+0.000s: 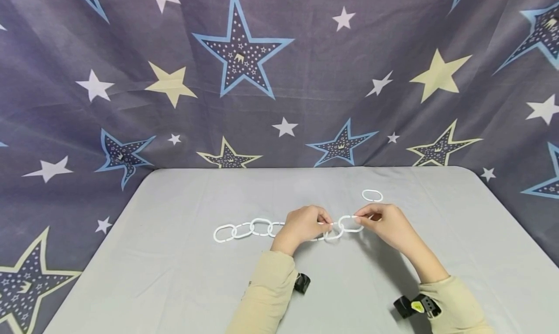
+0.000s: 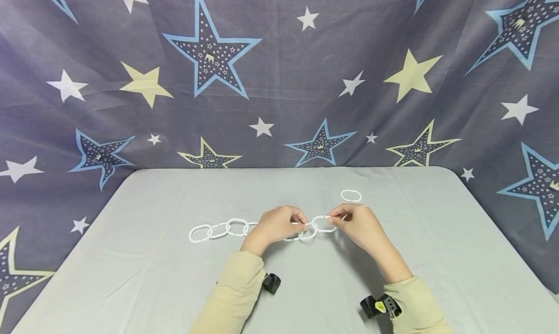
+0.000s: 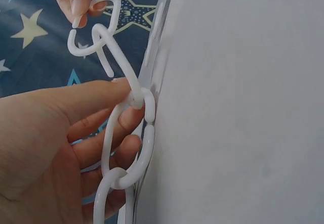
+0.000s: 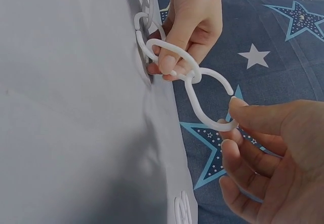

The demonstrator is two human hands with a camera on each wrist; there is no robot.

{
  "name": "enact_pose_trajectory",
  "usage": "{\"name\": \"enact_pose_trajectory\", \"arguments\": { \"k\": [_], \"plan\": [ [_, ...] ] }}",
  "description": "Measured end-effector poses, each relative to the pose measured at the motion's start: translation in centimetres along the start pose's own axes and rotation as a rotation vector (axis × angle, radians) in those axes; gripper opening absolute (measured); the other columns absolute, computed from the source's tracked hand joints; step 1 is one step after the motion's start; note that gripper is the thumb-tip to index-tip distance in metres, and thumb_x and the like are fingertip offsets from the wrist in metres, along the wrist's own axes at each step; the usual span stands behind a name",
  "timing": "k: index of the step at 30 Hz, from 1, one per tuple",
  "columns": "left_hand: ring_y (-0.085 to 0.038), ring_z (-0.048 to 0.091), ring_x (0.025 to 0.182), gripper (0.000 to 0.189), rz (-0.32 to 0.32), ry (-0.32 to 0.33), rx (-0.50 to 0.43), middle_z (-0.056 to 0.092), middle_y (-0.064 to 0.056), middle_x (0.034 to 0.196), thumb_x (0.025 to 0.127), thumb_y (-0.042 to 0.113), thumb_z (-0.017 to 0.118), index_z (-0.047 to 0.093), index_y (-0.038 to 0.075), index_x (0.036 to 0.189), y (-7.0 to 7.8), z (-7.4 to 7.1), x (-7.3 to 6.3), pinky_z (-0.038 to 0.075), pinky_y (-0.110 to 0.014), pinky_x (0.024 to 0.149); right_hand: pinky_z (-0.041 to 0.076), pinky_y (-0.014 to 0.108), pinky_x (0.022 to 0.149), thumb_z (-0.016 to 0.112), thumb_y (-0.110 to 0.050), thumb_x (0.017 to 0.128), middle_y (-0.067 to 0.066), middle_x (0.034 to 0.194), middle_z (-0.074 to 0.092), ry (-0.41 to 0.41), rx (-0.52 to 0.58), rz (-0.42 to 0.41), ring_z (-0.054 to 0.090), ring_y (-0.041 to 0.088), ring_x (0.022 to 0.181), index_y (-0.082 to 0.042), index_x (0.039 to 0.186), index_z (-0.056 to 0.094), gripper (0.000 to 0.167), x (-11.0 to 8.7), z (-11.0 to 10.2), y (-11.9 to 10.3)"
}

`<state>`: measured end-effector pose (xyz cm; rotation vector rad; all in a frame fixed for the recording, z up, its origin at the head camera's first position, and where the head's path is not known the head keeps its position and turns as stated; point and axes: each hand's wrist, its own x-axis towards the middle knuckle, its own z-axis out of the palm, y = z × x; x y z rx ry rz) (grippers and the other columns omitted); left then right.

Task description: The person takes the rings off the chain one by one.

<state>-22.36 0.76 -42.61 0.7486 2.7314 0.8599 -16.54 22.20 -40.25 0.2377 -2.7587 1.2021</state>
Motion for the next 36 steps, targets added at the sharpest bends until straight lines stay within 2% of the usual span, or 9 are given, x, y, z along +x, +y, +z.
{"name": "enact_pose_trajectory", "arguments": {
  "k": [13,24,32,36],
  "plan": [
    [-0.001,0.054,0.069,0.004,0.011,0.008,-0.033,0.062,0.019,0.076,0.088,0.03,0.075,0.075,0.026,0.089,-0.1,-0.2,0.1,0.042,-0.026,0.067,0.047,0.027,0.063,0.076,-0.011,0.086,0.001,0.08,0.071,-0.019,-0.031,-0.038,0.06,0.015,0.07,-0.005,0.091,0.076,0.008,0.7,0.1,0.0],
    [-0.001,0.055,0.072,0.004,0.008,0.021,-0.034,0.063,0.019,0.079,0.087,0.028,0.075,0.075,0.025,0.09,0.1,-0.3,0.0,0.042,-0.027,0.07,0.048,0.028,0.064,0.075,-0.005,0.086,-0.003,0.078,0.066,-0.076,-0.041,-0.131,0.057,0.014,0.07,-0.007,0.09,0.076,0.004,1.9,0.0,0.2],
    [-0.001,0.055,0.073,0.004,0.019,0.024,-0.044,0.063,0.019,0.079,0.087,0.027,0.076,0.076,0.025,0.089,0.0,-0.4,0.1,0.042,-0.027,0.069,0.049,0.027,0.065,0.077,-0.004,0.083,-0.006,0.078,0.064,-0.12,-0.059,-0.241,0.056,0.011,0.071,-0.008,0.088,0.075,0.006,2.7,0.5,0.7],
    [-0.001,0.056,0.073,0.004,0.024,0.026,-0.041,0.064,0.019,0.079,0.087,0.026,0.076,0.077,0.024,0.09,0.0,-0.4,0.1,0.043,-0.027,0.07,0.049,0.027,0.066,0.077,-0.006,0.083,-0.008,0.078,0.064,-0.147,-0.086,-0.265,0.056,0.009,0.071,-0.011,0.087,0.075,0.007,3.0,0.8,0.8]
  ]
}}
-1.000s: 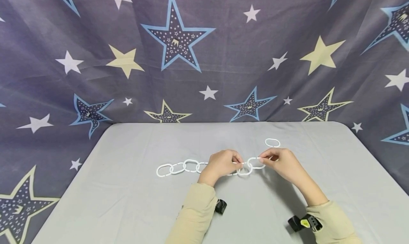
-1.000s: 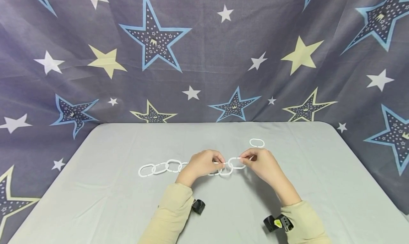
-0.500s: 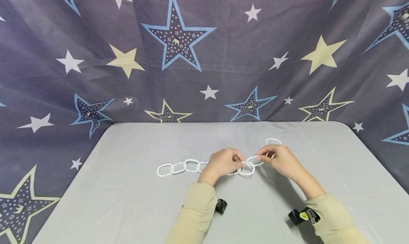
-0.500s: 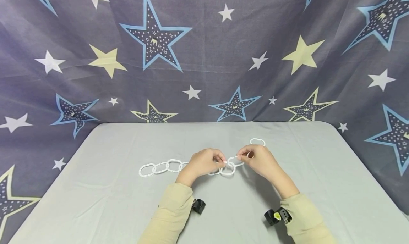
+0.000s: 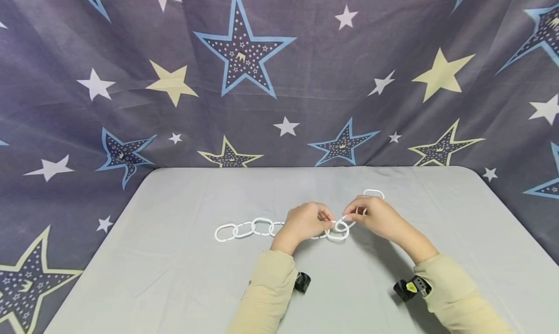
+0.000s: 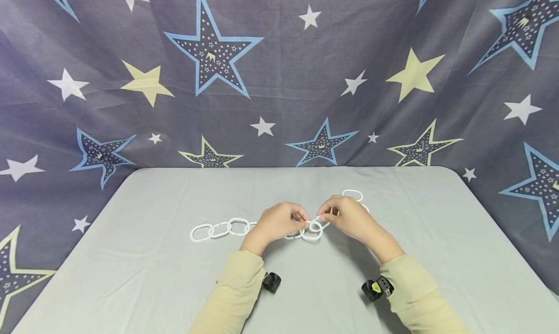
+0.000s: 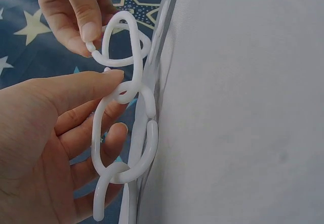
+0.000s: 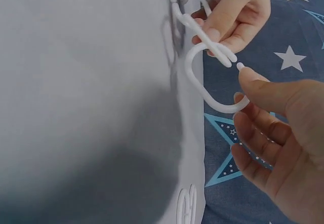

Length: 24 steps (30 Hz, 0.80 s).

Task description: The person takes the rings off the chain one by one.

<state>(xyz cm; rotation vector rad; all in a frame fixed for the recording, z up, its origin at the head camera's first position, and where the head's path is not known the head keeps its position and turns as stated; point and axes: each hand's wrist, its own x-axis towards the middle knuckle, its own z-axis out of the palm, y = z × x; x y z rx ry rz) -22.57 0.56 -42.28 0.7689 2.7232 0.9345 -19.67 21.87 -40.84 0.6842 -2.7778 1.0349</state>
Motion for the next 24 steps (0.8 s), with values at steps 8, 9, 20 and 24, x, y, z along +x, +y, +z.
{"name": "enact_pose_trajectory", "arguments": {
  "k": [8,9,20,24],
  "plan": [
    [-0.001,0.057,0.076,0.003,-0.002,0.006,-0.002,0.065,0.019,0.081,0.087,0.025,0.076,0.077,0.025,0.09,0.1,0.0,0.0,0.044,-0.028,0.073,0.053,0.037,0.073,0.079,-0.008,0.082,-0.011,0.084,0.066,-0.012,-0.066,-0.081,0.061,0.008,0.077,-0.015,0.088,0.076,0.01,0.6,0.6,0.2],
    [-0.001,0.057,0.076,0.003,-0.002,0.007,-0.003,0.065,0.019,0.081,0.087,0.025,0.076,0.077,0.025,0.09,0.1,-0.1,0.0,0.044,-0.028,0.073,0.053,0.038,0.074,0.079,-0.008,0.082,-0.011,0.084,0.066,-0.009,-0.081,-0.093,0.062,0.009,0.077,-0.016,0.087,0.076,0.01,0.7,0.7,0.2],
    [-0.001,0.058,0.076,0.004,0.003,0.016,0.003,0.066,0.02,0.081,0.086,0.025,0.076,0.078,0.026,0.09,0.2,-0.2,-0.1,0.044,-0.026,0.07,0.055,0.033,0.075,0.08,-0.006,0.079,-0.01,0.085,0.066,-0.003,-0.22,-0.21,0.067,0.012,0.079,-0.017,0.085,0.076,0.013,1.5,0.8,-0.1],
    [-0.001,0.058,0.076,0.004,0.004,0.016,0.0,0.067,0.02,0.081,0.086,0.025,0.077,0.078,0.026,0.089,0.1,-0.2,-0.1,0.044,-0.027,0.07,0.055,0.032,0.074,0.08,-0.002,0.078,-0.01,0.084,0.066,-0.004,-0.235,-0.238,0.066,0.012,0.078,-0.017,0.084,0.076,0.017,1.7,0.7,-0.1]
  ]
}}
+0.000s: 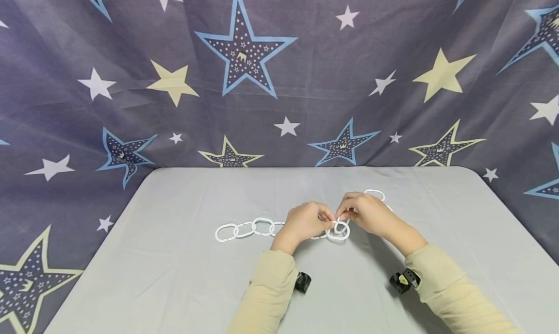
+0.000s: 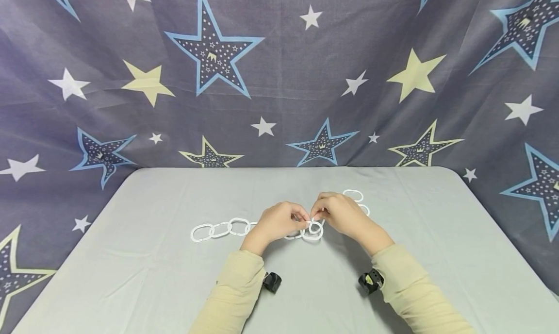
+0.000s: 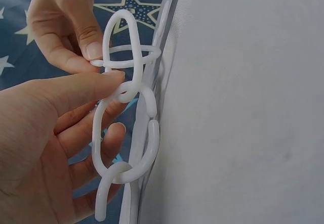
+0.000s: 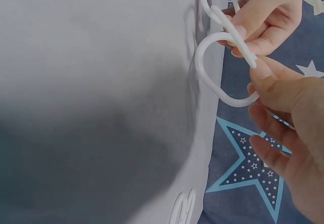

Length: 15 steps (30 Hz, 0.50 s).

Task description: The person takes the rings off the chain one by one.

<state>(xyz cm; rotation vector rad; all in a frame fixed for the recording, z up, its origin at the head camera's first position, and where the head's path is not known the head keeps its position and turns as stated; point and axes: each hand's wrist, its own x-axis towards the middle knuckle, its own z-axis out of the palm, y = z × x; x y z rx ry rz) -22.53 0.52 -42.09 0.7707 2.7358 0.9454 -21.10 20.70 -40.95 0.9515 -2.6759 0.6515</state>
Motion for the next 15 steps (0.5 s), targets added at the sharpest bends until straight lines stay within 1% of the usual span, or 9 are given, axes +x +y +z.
{"name": "enact_pose_trajectory", "arguments": {
  "k": [4,8,15],
  "plan": [
    [-0.001,0.058,0.076,0.004,0.003,0.002,-0.003,0.067,0.019,0.081,0.086,0.025,0.078,0.078,0.026,0.089,-0.08,0.02,0.03,0.044,-0.027,0.07,0.055,0.031,0.073,0.08,0.0,0.077,-0.01,0.083,0.066,0.004,-0.007,-0.024,0.066,0.012,0.077,-0.017,0.083,0.076,0.019,0.15,-0.04,0.04],
    [0.0,0.058,0.076,0.004,0.01,0.003,-0.002,0.067,0.02,0.081,0.086,0.026,0.078,0.078,0.026,0.09,-0.19,0.05,0.06,0.044,-0.027,0.07,0.054,0.031,0.074,0.08,0.0,0.077,-0.011,0.082,0.065,0.006,-0.018,-0.03,0.065,0.011,0.077,-0.018,0.083,0.076,0.02,0.2,0.04,0.13],
    [0.001,0.057,0.075,0.004,0.019,0.011,0.0,0.066,0.021,0.081,0.086,0.027,0.077,0.079,0.027,0.09,-0.31,0.0,0.0,0.043,-0.025,0.069,0.054,0.03,0.074,0.08,0.005,0.075,-0.01,0.083,0.065,0.007,-0.042,-0.04,0.064,0.012,0.078,-0.017,0.082,0.075,0.024,0.29,0.16,0.16]
  ]
}}
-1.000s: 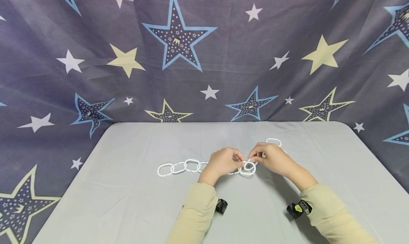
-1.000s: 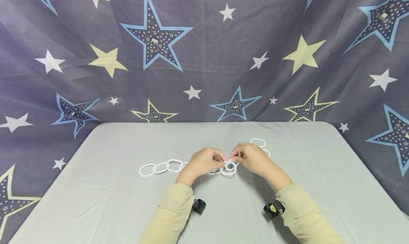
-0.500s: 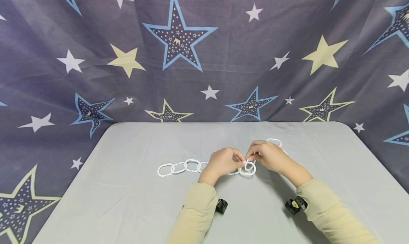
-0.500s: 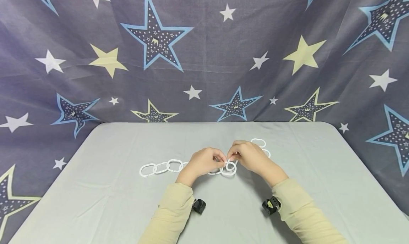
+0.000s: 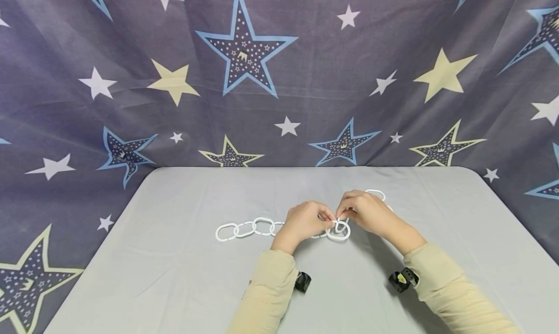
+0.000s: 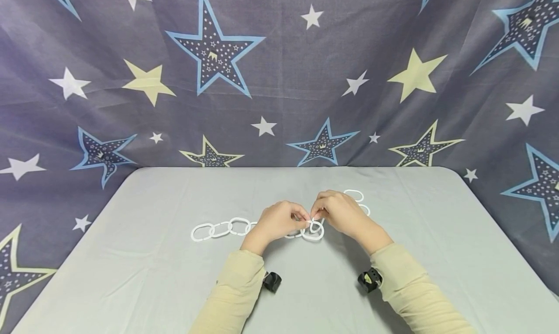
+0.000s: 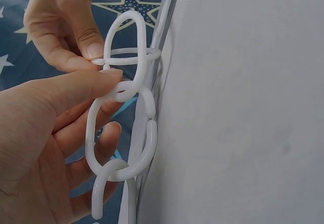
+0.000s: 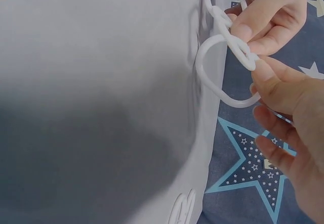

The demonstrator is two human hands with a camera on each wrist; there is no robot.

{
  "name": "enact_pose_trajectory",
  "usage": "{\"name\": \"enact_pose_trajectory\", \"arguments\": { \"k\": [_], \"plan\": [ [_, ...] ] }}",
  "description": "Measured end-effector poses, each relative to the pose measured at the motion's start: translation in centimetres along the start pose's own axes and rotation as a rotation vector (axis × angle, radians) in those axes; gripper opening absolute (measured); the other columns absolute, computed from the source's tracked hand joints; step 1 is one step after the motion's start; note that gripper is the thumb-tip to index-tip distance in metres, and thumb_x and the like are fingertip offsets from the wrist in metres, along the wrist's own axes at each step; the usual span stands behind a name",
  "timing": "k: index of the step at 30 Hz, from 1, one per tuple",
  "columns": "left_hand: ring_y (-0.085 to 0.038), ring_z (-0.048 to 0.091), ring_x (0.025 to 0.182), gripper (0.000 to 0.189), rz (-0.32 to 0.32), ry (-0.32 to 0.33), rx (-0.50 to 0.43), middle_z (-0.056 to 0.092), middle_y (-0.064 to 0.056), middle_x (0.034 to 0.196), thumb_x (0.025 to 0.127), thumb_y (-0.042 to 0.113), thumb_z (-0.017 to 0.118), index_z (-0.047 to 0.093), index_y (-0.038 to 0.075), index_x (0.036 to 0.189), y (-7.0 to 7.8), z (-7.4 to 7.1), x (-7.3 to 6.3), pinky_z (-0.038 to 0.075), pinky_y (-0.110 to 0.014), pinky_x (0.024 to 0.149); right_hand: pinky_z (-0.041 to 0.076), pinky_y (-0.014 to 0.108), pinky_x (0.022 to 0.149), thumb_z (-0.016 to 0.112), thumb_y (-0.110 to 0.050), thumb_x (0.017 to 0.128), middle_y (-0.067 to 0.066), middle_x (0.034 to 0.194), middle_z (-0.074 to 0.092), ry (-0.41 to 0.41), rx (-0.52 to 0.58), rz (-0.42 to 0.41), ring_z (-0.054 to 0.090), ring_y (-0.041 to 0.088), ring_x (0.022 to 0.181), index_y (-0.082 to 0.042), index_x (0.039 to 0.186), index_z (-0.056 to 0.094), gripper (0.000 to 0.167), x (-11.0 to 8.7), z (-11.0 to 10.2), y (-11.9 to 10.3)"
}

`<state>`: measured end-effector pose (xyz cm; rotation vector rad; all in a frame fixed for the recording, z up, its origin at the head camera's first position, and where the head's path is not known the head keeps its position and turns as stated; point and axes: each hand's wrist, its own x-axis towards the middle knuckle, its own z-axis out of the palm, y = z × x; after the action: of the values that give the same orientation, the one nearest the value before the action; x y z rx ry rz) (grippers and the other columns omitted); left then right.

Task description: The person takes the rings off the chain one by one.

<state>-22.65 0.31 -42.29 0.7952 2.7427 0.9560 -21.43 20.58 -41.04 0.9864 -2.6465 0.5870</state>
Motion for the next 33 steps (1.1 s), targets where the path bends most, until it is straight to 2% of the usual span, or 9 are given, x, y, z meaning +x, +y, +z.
{"name": "enact_pose_trajectory", "arguments": {
  "k": [9,15,22,30,33],
  "plan": [
    [0.002,0.057,0.074,0.004,-0.006,0.008,-0.007,0.067,0.021,0.079,0.086,0.028,0.078,0.079,0.028,0.09,0.0,-0.1,0.0,0.044,-0.025,0.07,0.054,0.029,0.073,0.081,0.005,0.074,-0.009,0.082,0.065,0.009,-0.008,-0.02,0.063,0.011,0.077,-0.017,0.08,0.075,0.023,0.1,0.0,0.1],
    [0.004,0.057,0.074,0.004,-0.004,0.009,0.004,0.066,0.022,0.079,0.087,0.027,0.077,0.078,0.029,0.09,0.0,-0.1,0.0,0.044,-0.025,0.07,0.054,0.032,0.072,0.083,0.0,0.074,-0.011,0.081,0.065,0.05,-0.028,-0.016,0.064,0.011,0.077,-0.019,0.08,0.075,0.021,-0.1,-0.1,0.4],
    [0.003,0.056,0.074,0.004,-0.008,0.011,0.011,0.066,0.022,0.079,0.086,0.029,0.077,0.078,0.028,0.09,-0.1,-0.1,0.1,0.043,-0.025,0.07,0.053,0.04,0.074,0.081,-0.005,0.078,-0.01,0.082,0.067,0.072,0.015,0.103,0.065,0.014,0.078,-0.018,0.085,0.076,0.015,-0.9,-1.2,0.9],
    [0.002,0.056,0.073,0.004,-0.009,0.026,0.005,0.065,0.023,0.078,0.086,0.03,0.077,0.078,0.028,0.089,-0.2,0.1,0.1,0.043,-0.026,0.07,0.052,0.042,0.071,0.08,-0.005,0.08,-0.009,0.082,0.066,0.093,0.065,0.237,0.062,0.012,0.076,-0.016,0.089,0.076,0.015,-2.5,-2.4,2.1],
    [0.002,0.056,0.073,0.004,-0.012,0.027,0.0,0.064,0.023,0.078,0.086,0.03,0.077,0.078,0.028,0.089,-0.1,0.0,0.1,0.043,-0.027,0.072,0.05,0.039,0.068,0.079,-0.002,0.08,-0.007,0.081,0.066,0.096,0.068,0.276,0.06,0.012,0.074,-0.013,0.09,0.076,0.015,-3.2,-2.7,2.5]
  ]
}}
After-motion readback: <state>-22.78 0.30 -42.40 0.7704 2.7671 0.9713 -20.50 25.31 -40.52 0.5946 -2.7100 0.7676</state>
